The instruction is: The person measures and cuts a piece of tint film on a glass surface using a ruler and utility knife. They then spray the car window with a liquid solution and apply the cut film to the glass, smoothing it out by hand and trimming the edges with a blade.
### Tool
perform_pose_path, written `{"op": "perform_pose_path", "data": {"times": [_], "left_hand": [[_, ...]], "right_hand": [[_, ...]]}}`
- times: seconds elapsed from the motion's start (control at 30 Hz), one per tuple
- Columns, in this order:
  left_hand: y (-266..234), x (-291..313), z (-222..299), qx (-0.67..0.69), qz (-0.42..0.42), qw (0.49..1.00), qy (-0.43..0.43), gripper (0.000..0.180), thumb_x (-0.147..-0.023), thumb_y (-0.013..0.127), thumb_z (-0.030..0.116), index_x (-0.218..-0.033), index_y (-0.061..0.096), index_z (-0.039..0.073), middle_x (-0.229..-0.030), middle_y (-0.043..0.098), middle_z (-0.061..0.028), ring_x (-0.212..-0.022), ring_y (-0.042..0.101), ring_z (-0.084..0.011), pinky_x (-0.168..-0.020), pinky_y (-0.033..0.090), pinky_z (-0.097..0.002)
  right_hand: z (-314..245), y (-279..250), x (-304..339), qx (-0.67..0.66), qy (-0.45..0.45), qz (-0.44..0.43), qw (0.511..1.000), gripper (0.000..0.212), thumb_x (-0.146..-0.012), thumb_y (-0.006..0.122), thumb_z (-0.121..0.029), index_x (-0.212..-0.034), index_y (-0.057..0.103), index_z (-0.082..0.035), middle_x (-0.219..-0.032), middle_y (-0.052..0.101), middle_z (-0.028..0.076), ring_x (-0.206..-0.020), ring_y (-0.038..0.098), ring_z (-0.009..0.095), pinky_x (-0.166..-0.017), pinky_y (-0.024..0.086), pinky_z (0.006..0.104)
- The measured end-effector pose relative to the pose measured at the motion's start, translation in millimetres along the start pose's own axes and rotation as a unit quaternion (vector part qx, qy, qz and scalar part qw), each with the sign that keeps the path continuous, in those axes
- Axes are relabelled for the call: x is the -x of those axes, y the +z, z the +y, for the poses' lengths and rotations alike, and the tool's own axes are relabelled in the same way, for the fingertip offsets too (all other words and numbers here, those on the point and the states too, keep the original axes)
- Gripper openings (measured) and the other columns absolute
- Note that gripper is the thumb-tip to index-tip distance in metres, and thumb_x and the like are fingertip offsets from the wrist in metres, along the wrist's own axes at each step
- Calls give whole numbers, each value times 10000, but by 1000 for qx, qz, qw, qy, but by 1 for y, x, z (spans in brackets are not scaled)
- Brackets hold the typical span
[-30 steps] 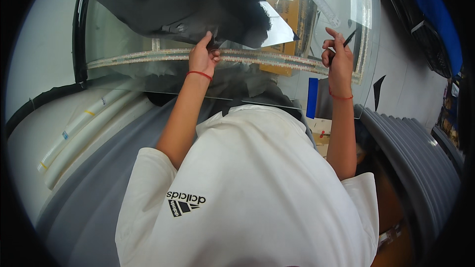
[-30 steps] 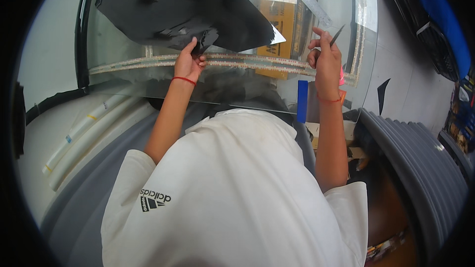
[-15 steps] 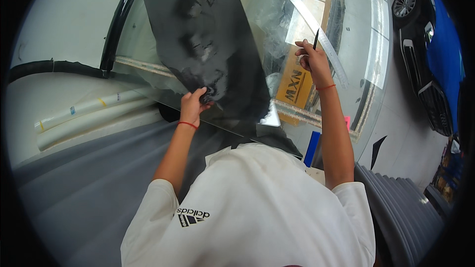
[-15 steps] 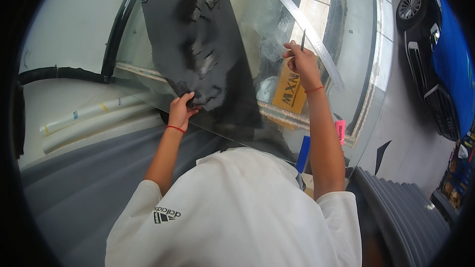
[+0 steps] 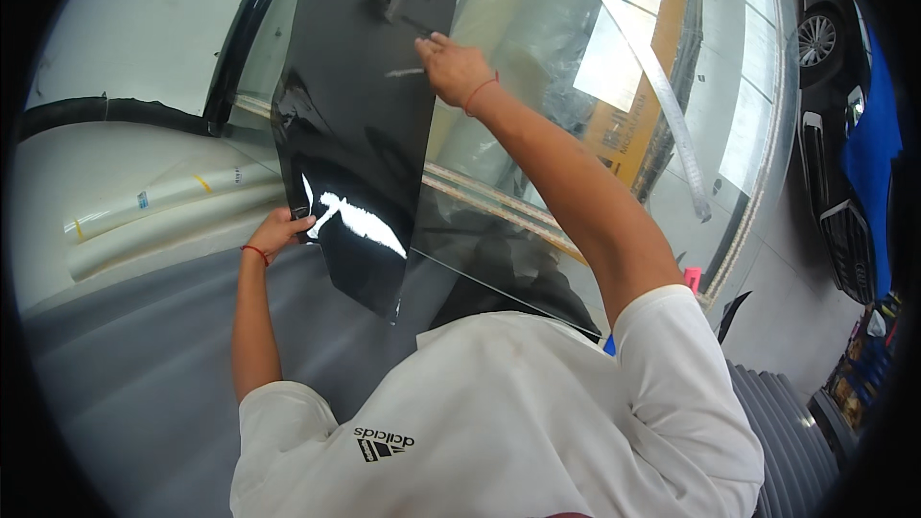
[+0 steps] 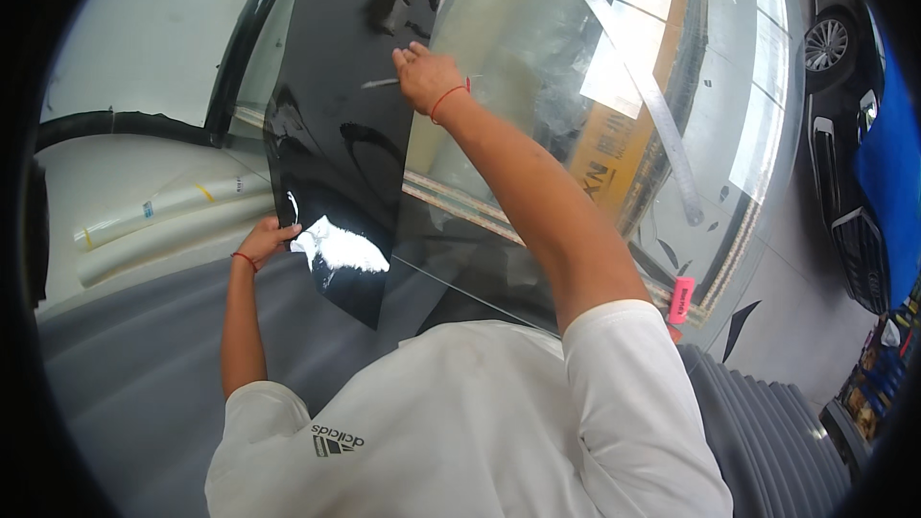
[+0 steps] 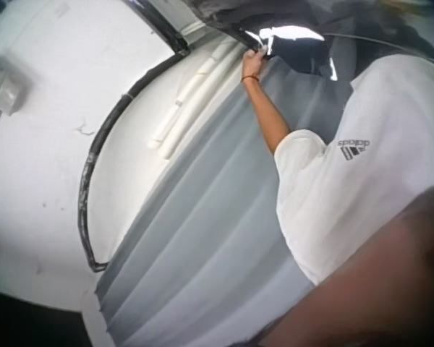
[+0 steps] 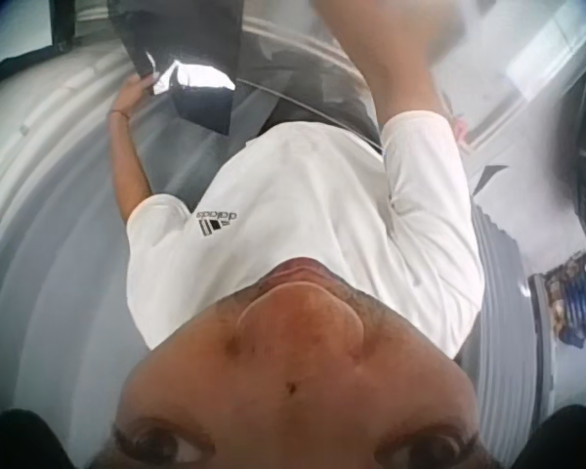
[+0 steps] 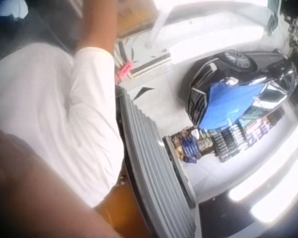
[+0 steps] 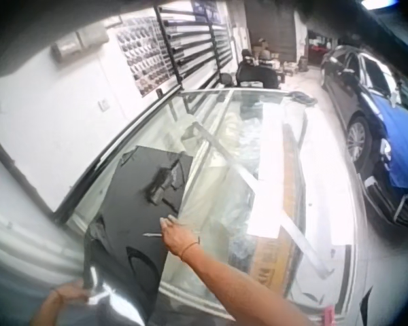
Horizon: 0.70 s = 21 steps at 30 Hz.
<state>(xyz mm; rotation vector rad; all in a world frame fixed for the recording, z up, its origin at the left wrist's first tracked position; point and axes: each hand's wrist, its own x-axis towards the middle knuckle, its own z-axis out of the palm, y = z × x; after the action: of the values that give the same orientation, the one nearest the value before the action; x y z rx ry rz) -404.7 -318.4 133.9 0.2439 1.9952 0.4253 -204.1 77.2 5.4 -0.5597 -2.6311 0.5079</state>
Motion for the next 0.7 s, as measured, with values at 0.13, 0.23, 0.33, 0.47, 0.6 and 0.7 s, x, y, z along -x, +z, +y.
{"op": "perform_pose_path", "data": {"times": [0.13, 0.23, 0.33, 0.47, 0.6, 0.7], "left_hand": [[-59, -14, -45, -33, 30, 997, -64, 194, -984, 783, 315, -1062, 753, 140, -1005, 738, 46, -988, 654, -93, -917, 520, -350], [-101, -33, -83, -4, 27, 995, -91, 271, -957, 805, 368, -1104, 764, 144, -1047, 757, 24, -1046, 663, -122, -984, 496, -410], [-127, -53, -78, 22, 34, 994, -104, 221, -1011, 750, 293, -1137, 739, 112, -1166, 742, -29, -1148, 672, -187, -1034, 512, -456], [-156, -76, -80, 24, 32, 993, -110, 265, -1025, 726, 292, -1219, 732, 112, -1242, 734, -28, -1199, 646, -188, -1099, 470, -445], [-185, -98, -49, -122, 41, 983, -132, 305, -975, 775, 325, -1131, 756, 64, -1074, 756, -32, -971, 684, -184, -905, 535, -370], [-216, -136, -20, -430, 137, 890, 60, 522, -934, 810, 335, -1228, 698, -82, -1136, 767, -231, -1057, 733, -305, -964, 546, -414]], "right_hand": [[-40, 27, 10, 49, -12, -73, 996, 460, -1024, 499, -166, -1438, 579, 18, -1453, 658, 128, -1415, 580, 272, -978, 588, 400], [-72, 33, 40, 54, -4, -55, 997, 491, -1033, 483, -182, -1463, 569, 39, -1477, 641, 164, -1424, 569, 294, -995, 587, 396], [-95, 29, 60, 32, 42, -64, 997, 499, -1023, 485, -176, -1463, 571, 44, -1478, 640, 171, -1424, 569, 297, -1002, 588, 382], [-119, 20, 63, 7, 79, -80, 994, 509, -1004, 514, -143, -1473, 563, 49, -1491, 631, 174, -1429, 568, 297, -1018, 584, 361], [-117, 11, 53, -137, 134, 26, 981, 360, -1004, 575, -148, -1318, 642, 16, -1211, 750, 172, -1194, 704, 298, -873, 607, 415], [-85, -44, 33, -230, 281, -93, 927, 303, -1002, 660, -265, -1165, 655, -9, -924, 755, 174, -907, 747, 355, -757, 580, 478]]}}
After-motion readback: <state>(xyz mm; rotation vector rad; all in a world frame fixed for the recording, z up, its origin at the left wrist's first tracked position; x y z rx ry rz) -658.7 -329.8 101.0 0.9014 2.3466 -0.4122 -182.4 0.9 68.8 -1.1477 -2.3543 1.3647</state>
